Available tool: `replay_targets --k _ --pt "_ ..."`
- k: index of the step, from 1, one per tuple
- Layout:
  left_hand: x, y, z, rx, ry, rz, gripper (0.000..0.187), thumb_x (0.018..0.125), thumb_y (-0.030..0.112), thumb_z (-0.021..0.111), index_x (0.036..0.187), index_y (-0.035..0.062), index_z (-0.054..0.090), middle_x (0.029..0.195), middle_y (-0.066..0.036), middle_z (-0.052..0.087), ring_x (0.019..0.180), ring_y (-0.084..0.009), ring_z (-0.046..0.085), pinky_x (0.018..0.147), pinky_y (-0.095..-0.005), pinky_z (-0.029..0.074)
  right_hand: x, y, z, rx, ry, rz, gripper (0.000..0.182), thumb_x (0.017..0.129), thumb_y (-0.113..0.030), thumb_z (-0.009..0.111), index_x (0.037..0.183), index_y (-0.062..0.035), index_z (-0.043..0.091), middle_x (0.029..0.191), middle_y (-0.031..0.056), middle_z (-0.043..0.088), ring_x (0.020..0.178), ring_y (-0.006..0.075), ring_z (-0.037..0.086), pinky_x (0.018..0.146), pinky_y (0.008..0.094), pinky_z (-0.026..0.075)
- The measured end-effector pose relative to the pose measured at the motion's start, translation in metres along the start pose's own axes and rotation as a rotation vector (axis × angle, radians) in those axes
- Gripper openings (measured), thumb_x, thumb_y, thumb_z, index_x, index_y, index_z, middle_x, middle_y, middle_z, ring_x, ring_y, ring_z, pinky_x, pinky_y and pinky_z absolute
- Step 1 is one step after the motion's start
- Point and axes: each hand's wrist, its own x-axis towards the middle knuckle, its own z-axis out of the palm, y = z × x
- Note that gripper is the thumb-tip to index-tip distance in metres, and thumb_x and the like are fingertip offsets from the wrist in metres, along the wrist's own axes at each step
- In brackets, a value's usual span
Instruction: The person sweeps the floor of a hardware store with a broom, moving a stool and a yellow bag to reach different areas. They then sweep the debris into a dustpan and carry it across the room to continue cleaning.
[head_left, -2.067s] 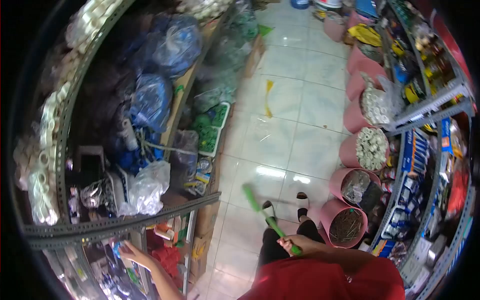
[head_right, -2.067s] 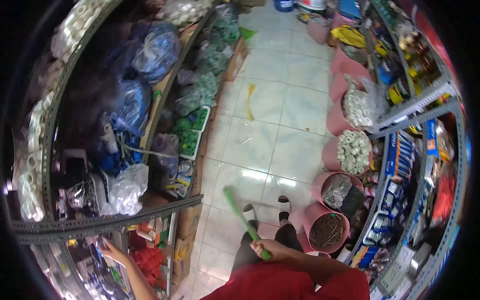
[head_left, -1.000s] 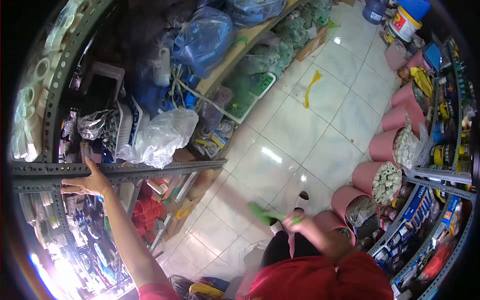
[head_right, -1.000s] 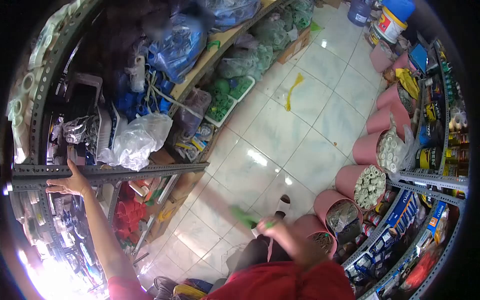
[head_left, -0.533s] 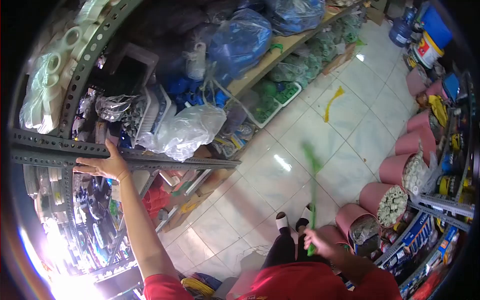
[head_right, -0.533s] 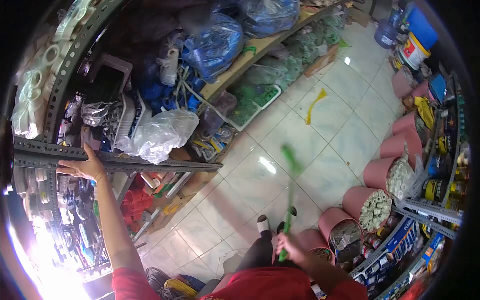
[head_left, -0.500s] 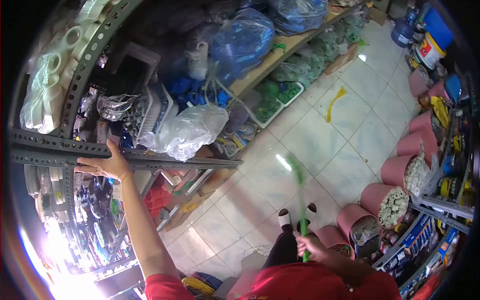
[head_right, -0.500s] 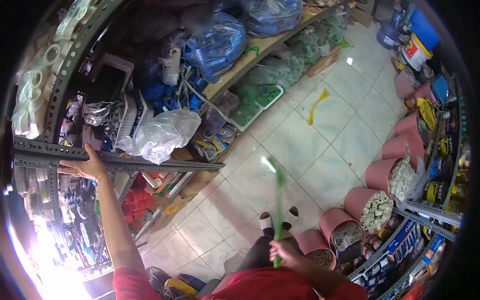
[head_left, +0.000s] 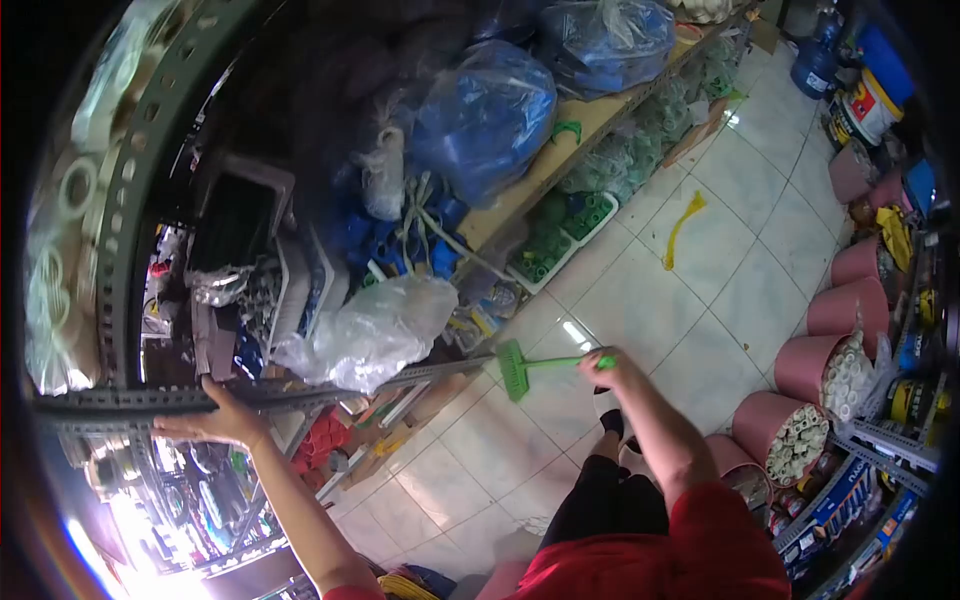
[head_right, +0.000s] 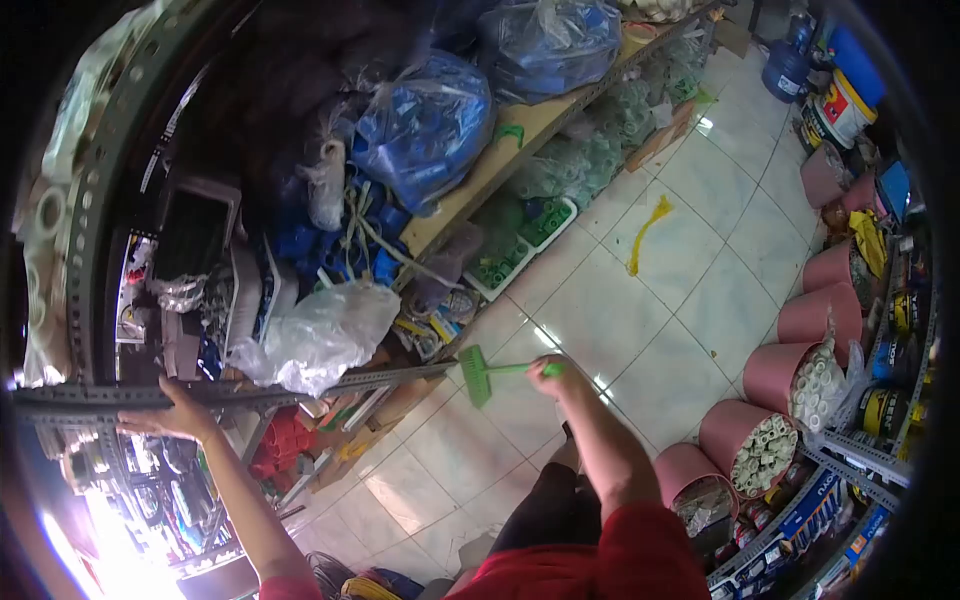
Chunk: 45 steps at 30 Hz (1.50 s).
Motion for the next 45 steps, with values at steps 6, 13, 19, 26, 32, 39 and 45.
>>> replay_targets --k 6,13,19,26,32,39,45 --pt "0.0 -0.001 0.003 0.025 -0.022 0.021 0.091 0.07 0.052 0.05 0.126 -0.0033 0.003 0.129 -0.026 -0.001 0.121 -0.0364 0.001 0.097 -0.0455 0.012 -0.086 -0.082 0.071 0.065 -0.133 -0.126 0.028 0.078 -0.001 0.034 0.106 0.0053 0.03 0.056 -0.0004 0.037 0.037 0.0066 0.032 0.029 0.0166 0.03" --pt "0.003 0.011 -0.001 0.005 -0.043 0.03 0.087 0.074 0.05 0.047 0.125 -0.0046 0.003 0.128 -0.029 -0.003 0.12 -0.0394 -0.004 0.096 -0.0492 0.007 -0.211 -0.116 -0.037 0.212 -0.512 -0.173 0.035 0.079 -0.009 0.04 0.107 0.008 0.028 0.057 -0.0002 0.039 0.045 0.0068 0.039 0.032 0.018 0.035" --pt "0.003 0.003 0.001 0.038 -0.017 0.069 0.087 0.073 0.05 0.047 0.125 -0.0059 0.005 0.128 -0.029 -0.002 0.12 -0.0387 -0.001 0.098 -0.0452 0.008 -0.199 0.032 -0.075 -0.419 -0.108 -0.359 0.013 0.079 -0.019 0.043 0.067 -0.0136 0.042 0.054 -0.0063 0.037 0.045 0.0069 0.039 0.044 0.0216 0.035" --pt "-0.032 0.026 -0.03 0.093 -0.212 -0.048 0.073 0.079 0.044 0.043 0.125 -0.0037 0.013 0.129 -0.025 0.007 0.12 -0.0353 0.01 0.098 -0.0422 0.014 -0.071 -0.007 -0.042 -0.028 0.117 0.123 0.019 0.077 -0.011 0.041 0.067 0.0052 0.038 0.048 0.0025 0.039 0.034 0.009 0.041 0.028 0.0183 0.032" --pt "-0.149 0.073 -0.126 0.279 -0.544 0.484 0.053 0.079 0.035 0.046 0.114 -0.0024 0.033 0.112 -0.03 0.034 0.102 -0.0414 0.037 0.085 -0.0444 0.033 -0.083 -0.211 0.08 0.248 -0.16 0.025 0.018 0.065 -0.013 0.045 0.049 -0.0101 0.037 0.041 0.001 0.036 0.035 0.0132 0.037 0.028 0.0208 0.032" --pt "-0.295 0.1 -0.222 -0.007 -1.468 -0.083 0.086 0.067 0.034 0.062 0.126 0.0004 0.009 0.126 -0.03 -0.001 0.116 -0.0437 0.007 0.094 -0.0487 0.015 -0.217 -0.335 0.172 0.199 -0.327 -0.095 0.004 0.071 -0.004 0.04 0.073 -0.0016 0.038 0.048 0.0027 0.034 0.037 0.0114 0.036 0.031 0.0195 0.037" --pt "-0.301 0.136 -0.22 -0.082 -1.701 -0.221 0.086 0.066 0.033 0.063 0.127 0.0053 0.009 0.127 -0.028 -0.004 0.117 -0.0421 0.005 0.094 -0.0485 0.014 -0.272 -0.34 0.031 0.337 -0.631 -0.039 0.019 0.081 -0.007 0.035 0.096 0.0041 0.035 0.054 -0.0032 0.036 0.037 0.0054 0.035 0.03 0.0152 0.03"
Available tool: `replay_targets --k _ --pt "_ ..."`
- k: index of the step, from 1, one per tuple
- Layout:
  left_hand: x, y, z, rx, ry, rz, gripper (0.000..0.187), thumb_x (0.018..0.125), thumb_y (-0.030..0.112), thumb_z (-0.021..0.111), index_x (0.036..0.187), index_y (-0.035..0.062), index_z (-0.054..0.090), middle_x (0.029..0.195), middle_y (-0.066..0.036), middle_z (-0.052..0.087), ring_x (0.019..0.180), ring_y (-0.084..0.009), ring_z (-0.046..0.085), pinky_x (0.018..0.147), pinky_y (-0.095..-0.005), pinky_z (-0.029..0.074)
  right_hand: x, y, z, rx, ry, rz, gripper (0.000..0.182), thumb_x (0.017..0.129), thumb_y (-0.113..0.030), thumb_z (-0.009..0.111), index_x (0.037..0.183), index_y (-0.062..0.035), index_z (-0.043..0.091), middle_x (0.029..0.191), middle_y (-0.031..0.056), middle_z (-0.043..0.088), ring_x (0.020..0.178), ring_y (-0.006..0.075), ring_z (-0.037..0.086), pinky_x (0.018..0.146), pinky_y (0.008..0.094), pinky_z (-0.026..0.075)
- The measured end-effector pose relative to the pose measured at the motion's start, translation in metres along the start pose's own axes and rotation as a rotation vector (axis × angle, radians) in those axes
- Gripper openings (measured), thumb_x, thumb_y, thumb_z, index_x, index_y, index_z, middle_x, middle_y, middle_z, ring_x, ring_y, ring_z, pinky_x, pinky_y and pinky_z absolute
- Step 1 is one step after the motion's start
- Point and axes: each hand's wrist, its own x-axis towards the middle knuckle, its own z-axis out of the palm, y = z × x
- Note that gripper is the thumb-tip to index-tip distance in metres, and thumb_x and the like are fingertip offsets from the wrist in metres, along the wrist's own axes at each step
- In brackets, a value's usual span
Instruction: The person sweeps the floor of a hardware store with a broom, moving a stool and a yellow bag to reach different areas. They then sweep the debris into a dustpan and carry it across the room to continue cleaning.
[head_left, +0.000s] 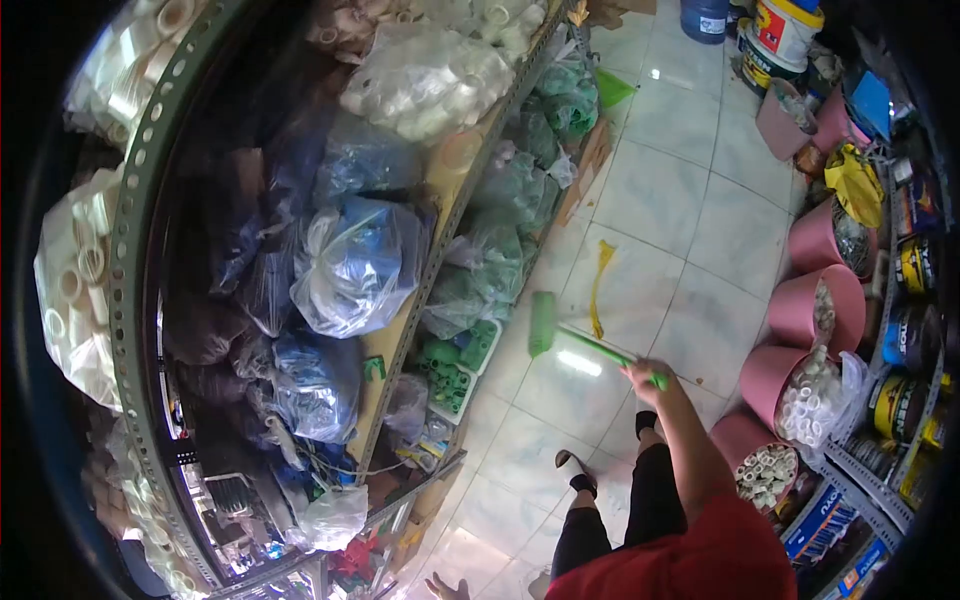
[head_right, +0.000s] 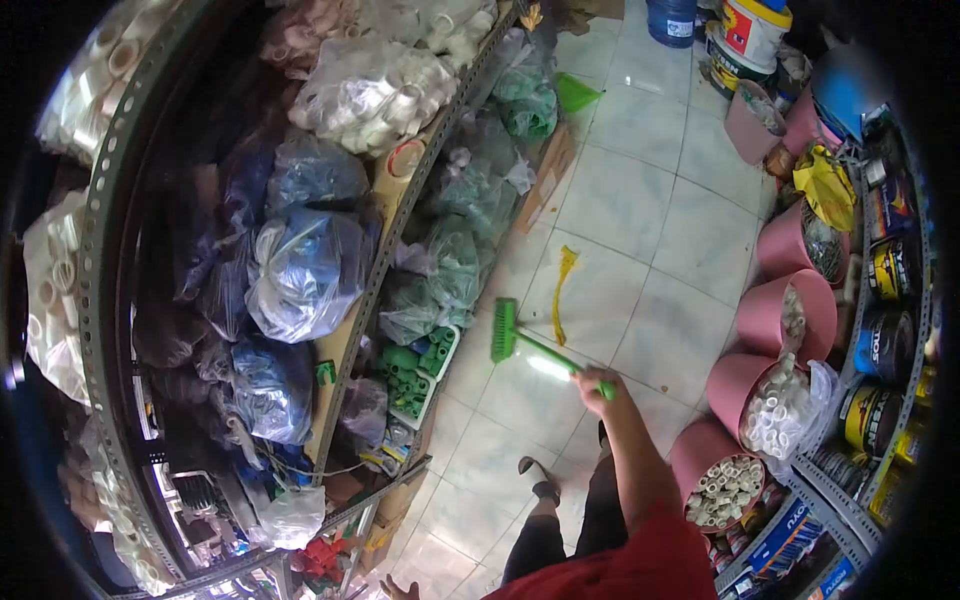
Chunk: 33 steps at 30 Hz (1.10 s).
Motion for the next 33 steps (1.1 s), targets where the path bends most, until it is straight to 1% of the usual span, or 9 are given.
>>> replay_targets --k 6,12,14,18,22,26,28,30,33 --pt "0.017 0.017 0.025 0.027 -0.084 -0.109 0.08 0.068 0.034 0.061 0.127 0.0073 0.013 0.127 -0.029 0.0 0.118 -0.041 0.004 0.094 -0.0468 0.017 -0.047 0.15 0.028 -0.291 0.071 -0.043 0.01 0.077 -0.011 0.041 0.077 -0.0009 0.045 0.05 -0.0055 0.039 0.034 0.0054 0.035 0.03 0.0168 0.03" --pt "0.032 0.105 0.034 -0.018 -0.195 0.18 0.073 0.069 0.028 0.062 0.125 0.0076 0.021 0.128 -0.026 0.007 0.115 -0.0385 0.018 0.092 -0.0413 0.027 0.098 0.023 0.093 -0.172 -0.061 -0.062 0.01 0.072 -0.004 0.044 0.072 0.0057 0.045 0.058 0.0047 0.046 0.037 0.009 0.04 0.032 0.0174 0.034" --pt "0.037 0.105 0.04 0.001 -0.186 0.171 0.069 0.069 0.025 0.063 0.123 0.0067 0.025 0.128 -0.025 0.008 0.113 -0.0372 0.023 0.091 -0.0384 0.029 0.086 -0.026 0.1 -0.28 -0.306 -0.202 0.015 0.071 -0.002 0.043 0.078 0.0113 0.043 0.058 0.0054 0.046 0.04 0.0094 0.042 0.032 0.0182 0.035" --pt "0.032 0.084 0.053 -0.047 -0.231 0.084 0.067 0.069 0.027 0.063 0.122 0.0055 0.027 0.127 -0.026 0.011 0.113 -0.0382 0.022 0.091 -0.0408 0.028 -0.028 -0.008 0.072 0.112 -0.259 -0.146 0.022 0.074 -0.004 0.04 0.089 0.0121 0.041 0.052 -0.0008 0.042 0.039 0.009 0.042 0.035 0.0204 0.037" --pt "0.028 0.095 0.049 0.074 -0.28 0.094 0.066 0.07 0.029 0.06 0.121 0.0033 0.027 0.125 -0.028 0.015 0.115 -0.039 0.018 0.094 -0.0423 0.023 -0.047 0.098 0.066 -0.09 -0.349 -0.086 0.015 0.079 -0.012 0.039 0.075 0.001 0.044 0.048 -0.0035 0.037 0.036 0.0058 0.036 0.034 0.0197 0.035" --pt "0.028 0.126 0.056 0.027 -0.284 0.124 0.06 0.072 0.027 0.059 0.119 0.0028 0.031 0.123 -0.026 0.021 0.113 -0.0375 0.023 0.092 -0.041 0.027 0.006 0.126 0.112 -0.26 -0.066 -0.125 0.016 0.078 -0.01 0.041 0.063 -0.0037 0.044 0.047 -0.0032 0.034 0.036 0.0057 0.035 0.033 0.0187 0.032" --pt "0.033 0.13 0.063 -0.005 -0.294 0.176 0.056 0.072 0.026 0.059 0.117 0.0027 0.033 0.121 -0.025 0.025 0.11 -0.0365 0.028 0.09 -0.0402 0.03 0.064 0.075 0.117 -0.059 -0.089 0.003 0.011 0.077 -0.007 0.042 0.067 -0.0025 0.045 0.048 -0.0005 0.037 0.035 0.0063 0.035 0.032 0.0178 0.032" --pt "0.026 0.149 0.056 -0.006 -0.302 0.263 0.051 0.073 0.022 0.058 0.115 0.0026 0.037 0.116 -0.023 0.031 0.105 -0.0329 0.034 0.086 -0.038 0.033 0.083 0.025 0.109 -0.37 -0.239 -0.298 0.006 0.074 -0.003 0.044 0.07 0.0017 0.045 0.052 0.0032 0.042 0.036 0.0067 0.037 0.033 0.0174 0.033" --pt "0.019 0.164 0.049 -0.05 -0.413 0.124 0.049 0.073 0.023 0.058 0.114 0.003 0.038 0.119 -0.022 0.031 0.107 -0.0301 0.034 0.087 -0.036 0.033 -0.011 -0.029 0.097 0.019 -0.186 -0.241 0.028 0.075 0.0 0.039 0.1 0.0132 0.033 0.054 0.0046 0.038 0.034 0.0078 0.035 0.03 0.0157 0.033"
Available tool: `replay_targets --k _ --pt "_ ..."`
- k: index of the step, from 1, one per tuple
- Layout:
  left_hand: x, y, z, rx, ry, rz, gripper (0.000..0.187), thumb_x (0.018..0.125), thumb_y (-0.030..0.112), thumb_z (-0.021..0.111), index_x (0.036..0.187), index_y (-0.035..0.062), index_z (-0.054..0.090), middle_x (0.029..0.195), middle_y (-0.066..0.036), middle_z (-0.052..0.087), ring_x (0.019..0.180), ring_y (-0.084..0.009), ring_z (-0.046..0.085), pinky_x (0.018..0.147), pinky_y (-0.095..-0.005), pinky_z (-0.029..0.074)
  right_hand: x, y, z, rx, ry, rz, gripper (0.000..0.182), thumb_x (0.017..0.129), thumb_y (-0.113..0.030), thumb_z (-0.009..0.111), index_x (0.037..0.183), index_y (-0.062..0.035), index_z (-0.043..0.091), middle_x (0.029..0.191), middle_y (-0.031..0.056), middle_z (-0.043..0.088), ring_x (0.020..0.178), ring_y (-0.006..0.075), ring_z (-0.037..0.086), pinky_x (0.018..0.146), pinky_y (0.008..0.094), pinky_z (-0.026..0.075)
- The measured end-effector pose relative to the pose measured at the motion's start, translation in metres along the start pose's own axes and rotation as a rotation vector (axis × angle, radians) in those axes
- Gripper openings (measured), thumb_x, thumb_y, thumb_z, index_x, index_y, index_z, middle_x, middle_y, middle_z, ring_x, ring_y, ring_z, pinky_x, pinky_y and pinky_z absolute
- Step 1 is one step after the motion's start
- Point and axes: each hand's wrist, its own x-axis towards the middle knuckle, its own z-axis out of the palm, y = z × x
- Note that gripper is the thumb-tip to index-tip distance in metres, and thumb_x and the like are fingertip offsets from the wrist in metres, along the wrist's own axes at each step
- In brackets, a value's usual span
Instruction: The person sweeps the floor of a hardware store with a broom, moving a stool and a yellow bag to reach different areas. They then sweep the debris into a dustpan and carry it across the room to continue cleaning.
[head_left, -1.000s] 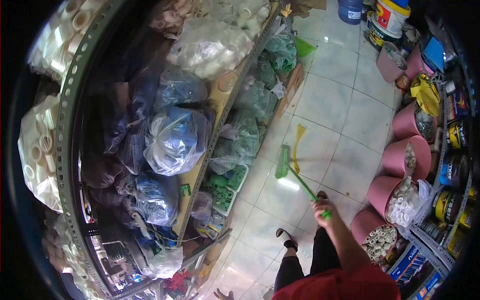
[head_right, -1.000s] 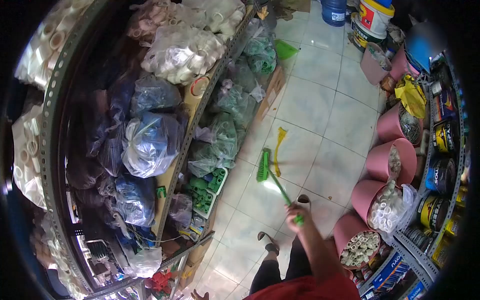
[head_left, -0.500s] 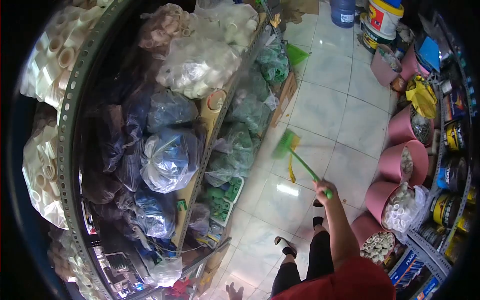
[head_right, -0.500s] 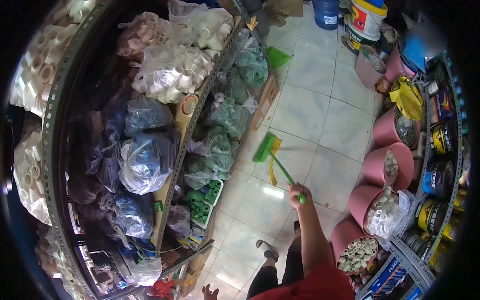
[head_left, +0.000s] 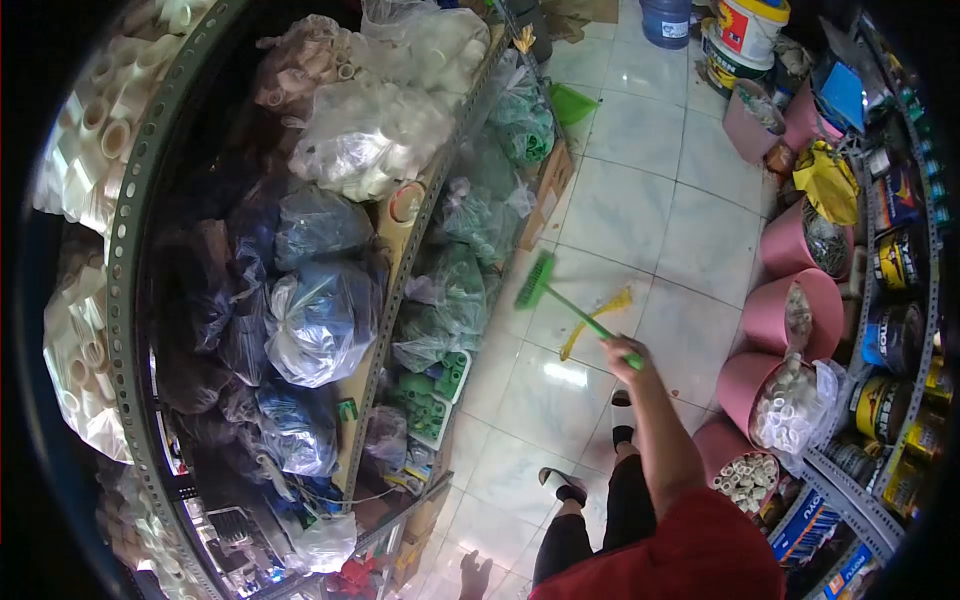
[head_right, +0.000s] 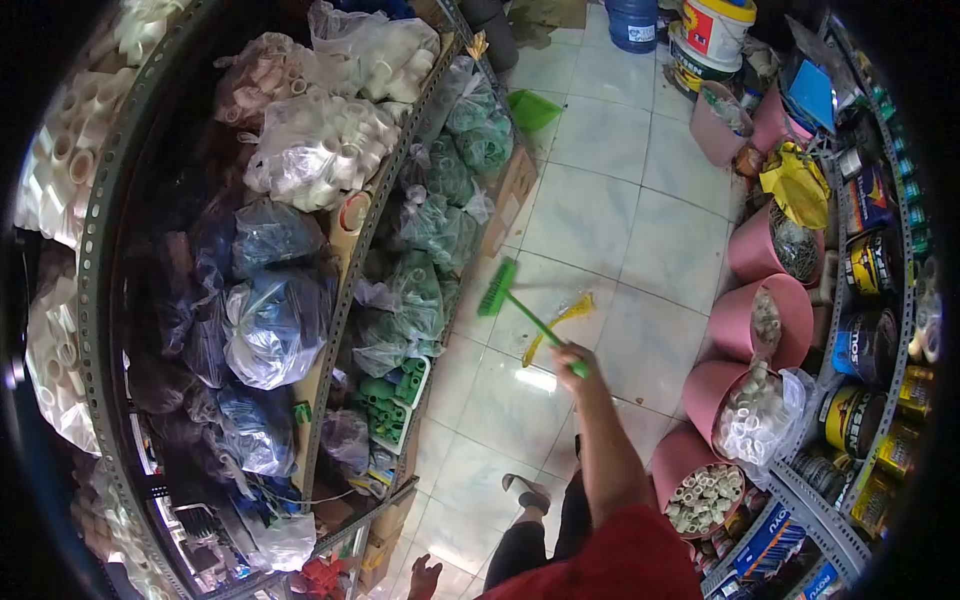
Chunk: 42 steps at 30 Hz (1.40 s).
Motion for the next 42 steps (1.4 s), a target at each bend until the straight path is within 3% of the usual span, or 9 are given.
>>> replay_targets --k 6,13,19,25,29,34,38,41,42 --pt "-0.004 -0.035 0.011 0.016 0.01 -0.039 0.049 0.073 0.029 0.057 0.112 0.002 0.042 0.114 -0.02 0.039 0.106 -0.0288 0.037 0.088 -0.0333 0.032 -0.141 0.041 -0.038 -0.153 -0.175 0.258 0.009 0.077 -0.011 0.041 0.079 -0.0018 0.043 0.051 -0.0013 0.04 0.04 0.0076 0.04 0.035 0.0194 0.036" --pt "-0.013 0.076 -0.009 -0.073 -0.038 -0.024 0.049 0.074 0.029 0.054 0.113 0.0025 0.04 0.111 -0.02 0.041 0.103 -0.0285 0.039 0.086 -0.0351 0.034 -0.08 0.197 -0.106 -0.537 0.339 0.387 0.015 0.078 -0.015 0.044 0.064 -0.008 0.042 0.05 -0.0011 0.038 0.038 0.0088 0.036 0.032 0.0194 0.026" --pt "-0.013 0.057 -0.006 -0.01 -0.074 0.055 0.048 0.073 0.028 0.055 0.112 0.0031 0.042 0.107 -0.018 0.045 0.095 -0.0253 0.047 0.081 -0.0318 0.037 0.038 0.071 -0.163 -0.172 -0.012 0.533 0.015 0.07 -0.008 0.048 0.08 0.0022 0.049 0.058 0.0071 0.048 0.047 0.0129 0.048 0.04 0.0177 0.04" --pt "-0.024 0.013 0.002 -0.107 -0.029 -0.219 0.046 0.071 0.031 0.056 0.109 0.0064 0.047 0.107 -0.017 0.045 0.095 -0.0255 0.047 0.08 -0.0313 0.038 -0.167 -0.032 -0.058 -0.256 0.134 0.134 0.014 0.079 -0.013 0.04 0.082 0.0002 0.044 0.067 0.0038 0.05 0.042 0.0093 0.047 0.038 0.0205 0.04" --pt "-0.026 0.0 0.009 -0.153 -0.07 -0.284 0.05 0.07 0.033 0.057 0.111 0.0068 0.045 0.109 -0.017 0.044 0.095 -0.0255 0.046 0.079 -0.0312 0.039 -0.187 0.065 -0.112 -0.379 -0.05 0.338 0.003 0.079 -0.011 0.045 0.077 -0.0092 0.047 0.059 -0.0006 0.044 0.049 0.0089 0.043 0.046 0.0224 0.037" --pt "-0.011 0.003 0.019 -0.21 -0.112 -0.273 0.049 0.07 0.032 0.057 0.111 0.0066 0.044 0.11 -0.018 0.043 0.1 -0.0263 0.044 0.082 -0.0318 0.037 -0.153 0.194 -0.161 -0.781 0.453 0.267 0.015 0.081 -0.015 0.044 0.068 -0.0086 0.038 0.051 -0.0027 0.037 0.039 0.0065 0.035 0.037 0.02 0.031" --pt "0.008 -0.007 0.033 -0.019 0.068 0.129 0.048 0.073 0.029 0.056 0.114 0.0067 0.042 0.076 -0.008 0.054 0.053 -0.0128 0.042 0.053 -0.0269 0.039 -0.075 0.154 -0.224 0.038 0.14 0.51 0.007 0.074 -0.007 0.043 0.072 0.0003 0.045 0.067 0.0093 0.049 0.054 0.0141 0.048 0.044 0.0267 0.038" --pt "0.013 0.005 0.019 -0.101 -0.034 0.028 0.049 0.073 0.029 0.056 0.113 0.0057 0.042 0.077 -0.008 0.054 0.054 -0.0129 0.041 0.054 -0.0265 0.038 -0.084 0.035 -0.167 -0.285 0.068 0.667 0.014 0.078 -0.015 0.038 0.067 -0.0058 0.04 0.056 -0.0001 0.04 0.047 0.0113 0.042 0.044 0.024 0.036" --pt "0.004 0.039 0.005 -0.22 -0.109 -0.113 0.048 0.072 0.029 0.055 0.11 0.0019 0.044 0.109 -0.019 0.046 0.103 -0.0264 0.043 0.084 -0.0318 0.035 -0.113 0.013 -0.126 -0.209 0.059 0.595 0.017 0.078 -0.015 0.038 0.074 0.0003 0.042 0.055 0.0006 0.04 0.046 0.0099 0.042 0.041 0.0215 0.035"
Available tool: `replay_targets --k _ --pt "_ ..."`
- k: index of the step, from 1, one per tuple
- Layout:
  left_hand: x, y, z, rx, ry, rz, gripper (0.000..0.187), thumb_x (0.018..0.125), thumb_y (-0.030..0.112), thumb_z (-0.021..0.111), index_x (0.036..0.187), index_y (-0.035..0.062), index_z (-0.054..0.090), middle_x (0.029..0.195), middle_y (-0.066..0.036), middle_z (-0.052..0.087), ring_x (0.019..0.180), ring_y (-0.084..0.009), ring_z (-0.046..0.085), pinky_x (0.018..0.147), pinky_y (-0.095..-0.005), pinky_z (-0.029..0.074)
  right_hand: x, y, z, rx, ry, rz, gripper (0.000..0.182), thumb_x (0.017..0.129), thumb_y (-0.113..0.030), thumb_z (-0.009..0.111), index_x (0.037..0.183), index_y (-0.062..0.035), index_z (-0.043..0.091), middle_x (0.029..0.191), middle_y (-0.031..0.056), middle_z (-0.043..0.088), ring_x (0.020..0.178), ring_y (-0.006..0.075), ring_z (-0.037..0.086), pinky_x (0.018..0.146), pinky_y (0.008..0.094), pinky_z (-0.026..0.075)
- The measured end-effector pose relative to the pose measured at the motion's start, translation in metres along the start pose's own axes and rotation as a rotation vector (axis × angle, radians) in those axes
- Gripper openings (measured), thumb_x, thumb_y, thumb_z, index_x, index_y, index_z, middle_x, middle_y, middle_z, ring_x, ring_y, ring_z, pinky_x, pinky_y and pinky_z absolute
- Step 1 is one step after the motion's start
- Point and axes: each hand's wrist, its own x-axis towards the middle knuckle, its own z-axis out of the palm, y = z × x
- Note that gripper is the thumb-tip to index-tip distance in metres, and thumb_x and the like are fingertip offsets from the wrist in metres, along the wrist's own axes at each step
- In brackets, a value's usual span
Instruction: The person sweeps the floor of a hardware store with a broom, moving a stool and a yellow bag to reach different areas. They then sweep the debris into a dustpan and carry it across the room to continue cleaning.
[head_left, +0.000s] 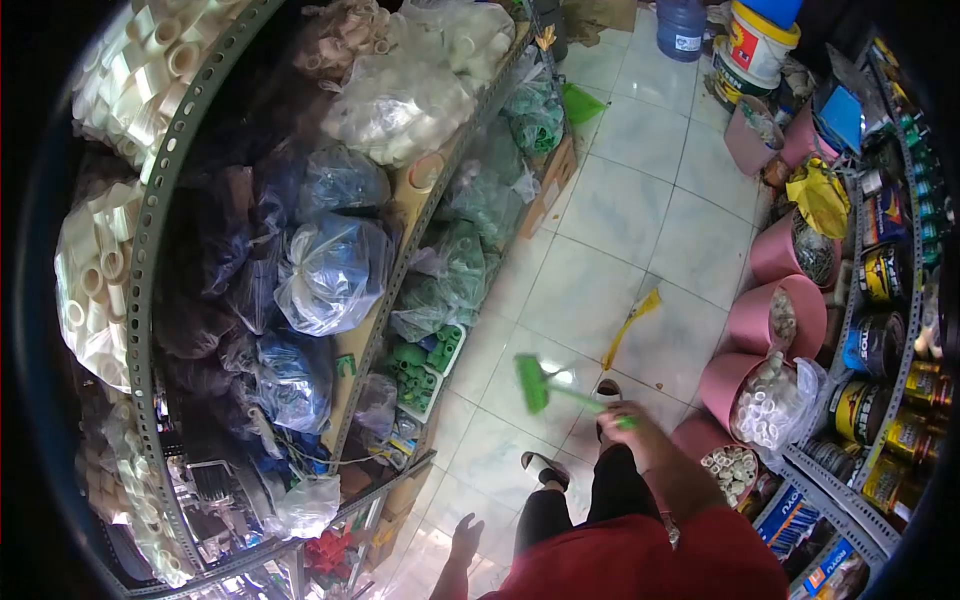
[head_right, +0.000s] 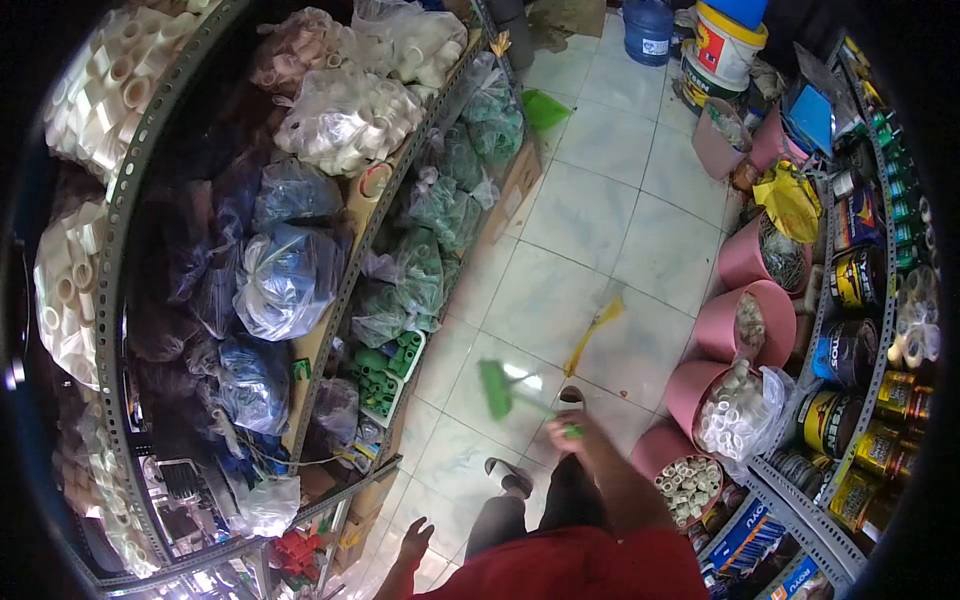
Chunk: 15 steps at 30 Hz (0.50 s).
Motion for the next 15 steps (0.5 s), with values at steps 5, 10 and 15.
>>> replay_targets --k 5,10,15 --pt "-0.002 0.013 -0.004 0.074 0.002 -0.041 0.049 0.072 0.031 0.055 0.111 0.0028 0.044 0.11 -0.018 0.045 0.104 -0.0271 0.042 0.085 -0.032 0.035 -0.118 0.007 0.059 -0.059 0.162 -0.406 0.016 0.079 -0.013 0.039 0.084 0.0003 0.047 0.068 0.0066 0.051 0.053 0.0124 0.05 0.046 0.0222 0.042" --pt "0.029 0.016 -0.002 0.014 -0.012 -0.014 0.049 0.072 0.032 0.056 0.109 0.0019 0.045 0.11 -0.018 0.046 0.104 -0.0267 0.042 0.086 -0.0312 0.034 -0.01 0.126 0.075 -0.368 0.487 -0.376 0.009 0.076 -0.015 0.046 0.069 -0.0117 0.041 0.054 -0.0019 0.035 0.042 0.0087 0.034 0.04 0.0229 0.032" --pt "0.087 0.002 -0.001 0.203 -0.022 0.256 0.047 0.072 0.033 0.055 0.107 0.0012 0.047 0.109 -0.016 0.048 0.104 -0.0249 0.043 0.087 -0.0298 0.034 0.15 0.051 0.05 0.057 0.22 0.178 0.015 0.074 -0.012 0.045 0.061 -0.0073 0.04 0.052 -0.0002 0.039 0.045 0.0119 0.04 0.04 0.0214 0.034"
